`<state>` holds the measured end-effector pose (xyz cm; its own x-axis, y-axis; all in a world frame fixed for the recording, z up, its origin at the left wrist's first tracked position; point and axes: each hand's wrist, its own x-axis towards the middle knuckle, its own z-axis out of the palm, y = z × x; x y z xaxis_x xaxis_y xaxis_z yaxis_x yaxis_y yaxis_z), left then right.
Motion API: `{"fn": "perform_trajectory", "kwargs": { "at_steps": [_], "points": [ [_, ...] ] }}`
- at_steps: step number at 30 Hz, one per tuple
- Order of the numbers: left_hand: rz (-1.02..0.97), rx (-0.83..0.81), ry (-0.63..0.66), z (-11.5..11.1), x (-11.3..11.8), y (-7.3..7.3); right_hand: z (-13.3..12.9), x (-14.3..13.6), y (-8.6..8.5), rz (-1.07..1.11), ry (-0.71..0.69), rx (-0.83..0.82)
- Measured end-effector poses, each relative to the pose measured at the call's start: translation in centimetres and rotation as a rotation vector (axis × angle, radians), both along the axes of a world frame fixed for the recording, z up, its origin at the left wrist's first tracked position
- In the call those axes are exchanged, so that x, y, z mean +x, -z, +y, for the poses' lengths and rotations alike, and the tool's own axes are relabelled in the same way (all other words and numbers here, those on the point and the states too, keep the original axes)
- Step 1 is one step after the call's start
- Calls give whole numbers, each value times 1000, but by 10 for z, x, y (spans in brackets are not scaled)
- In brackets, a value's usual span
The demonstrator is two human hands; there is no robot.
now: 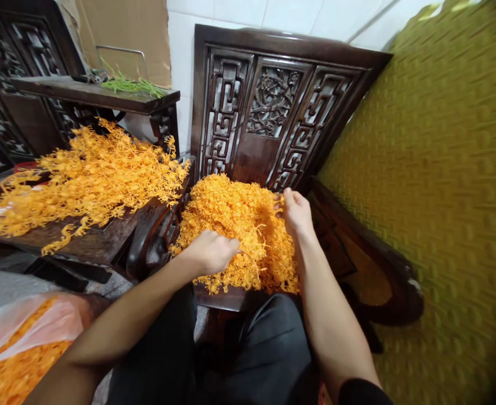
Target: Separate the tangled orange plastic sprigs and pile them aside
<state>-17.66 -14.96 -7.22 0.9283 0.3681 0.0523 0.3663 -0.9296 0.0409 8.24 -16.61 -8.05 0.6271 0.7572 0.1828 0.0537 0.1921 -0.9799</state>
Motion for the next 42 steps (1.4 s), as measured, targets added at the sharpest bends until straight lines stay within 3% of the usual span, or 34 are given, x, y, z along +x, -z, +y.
{"fn": "perform_trajectory", "kwargs": {
  "at_steps": [4, 7, 11, 12, 13, 15, 17, 18, 20, 23, 26, 28, 31, 32, 34, 37, 39, 42],
  "points": [
    [-70, -6, 64, 1, 0, 8, -15, -18, -5, -69, -462, -123],
    [-159, 1, 134, 1, -1, 16, -18, -32, -11, -149, -630, -199],
    [-191, 27, 182, 1, -2, 19, -12, -33, -9, -353, -973, -382],
    [-179, 31, 171, 0, -2, 18, -10, -29, -8, -359, -924, -364],
    [-157, 33, 154, 0, -2, 16, -8, -24, -6, -329, -778, -306],
    [-92, 35, 110, -1, -2, 11, -7, -12, -2, -194, -335, -132],
    [-30, 18, 60, 0, -1, 6, -11, -1, -2, -90, -49, -5],
    [-15, 7, 22, 1, -1, 4, -15, 1, -3, -79, -31, 15],
    [-17, 0, -90, 4, 0, 2, -27, -5, -8, -161, -176, -26],
    [-55, 12, -257, 9, 1, 2, -44, -33, -20, -491, -400, -83],
    [-79, 4, -330, 11, 1, 2, -49, -62, -33, -785, -449, 7],
    [-86, -18, -348, 12, 0, 2, -48, -67, -39, -766, -279, 128],
    [-111, -70, -379, 13, -2, 1, -44, -54, -40, -445, 180, 350],
    [-132, -87, -388, 14, -2, 2, -43, -48, -39, -361, 239, 367],
    [-187, -108, -399, 15, -3, 2, -43, -40, -34, -343, 127, 275],
    [-242, -116, -409, 17, -3, 3, -41, -46, -24, -563, -166, 40],
    [-260, -118, -422, 17, -3, 3, -37, -56, -21, -666, -196, -50],
    [-298, -117, -416, 15, -4, 2, -31, -68, -17, -632, -186, -164]
  ]
}}
